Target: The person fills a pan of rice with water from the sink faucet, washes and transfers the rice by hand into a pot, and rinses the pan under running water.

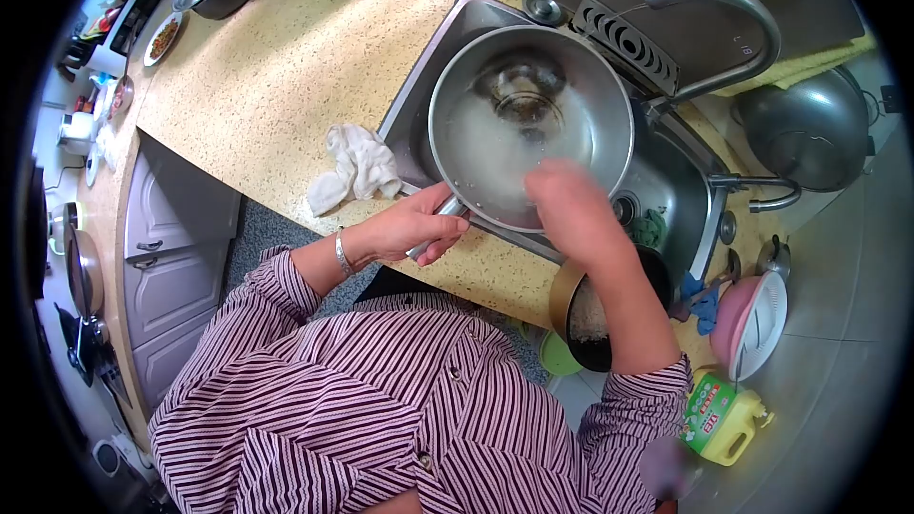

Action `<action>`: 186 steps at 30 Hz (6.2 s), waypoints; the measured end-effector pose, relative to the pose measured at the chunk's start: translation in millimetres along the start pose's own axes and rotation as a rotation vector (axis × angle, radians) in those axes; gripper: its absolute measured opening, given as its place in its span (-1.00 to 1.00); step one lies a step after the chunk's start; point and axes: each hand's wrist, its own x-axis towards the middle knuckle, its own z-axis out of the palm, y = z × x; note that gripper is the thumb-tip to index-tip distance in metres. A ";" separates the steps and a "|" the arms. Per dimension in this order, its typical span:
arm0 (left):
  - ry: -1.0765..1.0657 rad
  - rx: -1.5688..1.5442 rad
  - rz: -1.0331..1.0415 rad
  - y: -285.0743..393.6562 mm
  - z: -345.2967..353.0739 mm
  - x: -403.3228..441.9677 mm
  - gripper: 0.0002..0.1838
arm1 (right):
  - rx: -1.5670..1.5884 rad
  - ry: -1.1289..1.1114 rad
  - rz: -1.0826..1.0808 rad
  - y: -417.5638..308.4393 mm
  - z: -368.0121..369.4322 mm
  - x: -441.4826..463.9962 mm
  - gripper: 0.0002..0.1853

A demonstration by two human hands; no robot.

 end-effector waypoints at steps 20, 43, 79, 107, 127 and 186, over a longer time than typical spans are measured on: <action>0.187 0.128 0.006 9.6 6.9 -12.5 -0.65 | 1.306 0.938 0.633 8.4 21.3 -44.4 -0.40; 0.272 0.396 -0.007 54.5 13.6 -15.0 -0.45 | 2.095 0.605 0.576 -15.5 55.1 -30.1 -0.17; 0.296 0.389 0.020 53.8 11.4 -16.7 -0.46 | 1.854 0.704 0.649 -16.7 45.2 -59.2 -0.26; 0.009 0.179 -0.049 50.4 54.5 16.7 -0.53 | -0.226 0.267 0.451 -30.7 -12.2 -15.7 -0.65; -0.157 0.224 -0.142 41.4 91.1 57.8 -0.59 | 0.219 0.341 0.278 6.2 -22.4 -110.9 -0.92; -0.239 0.294 -0.160 37.9 111.1 72.0 -0.59 | 0.175 0.319 0.394 2.8 -32.9 -128.9 -0.90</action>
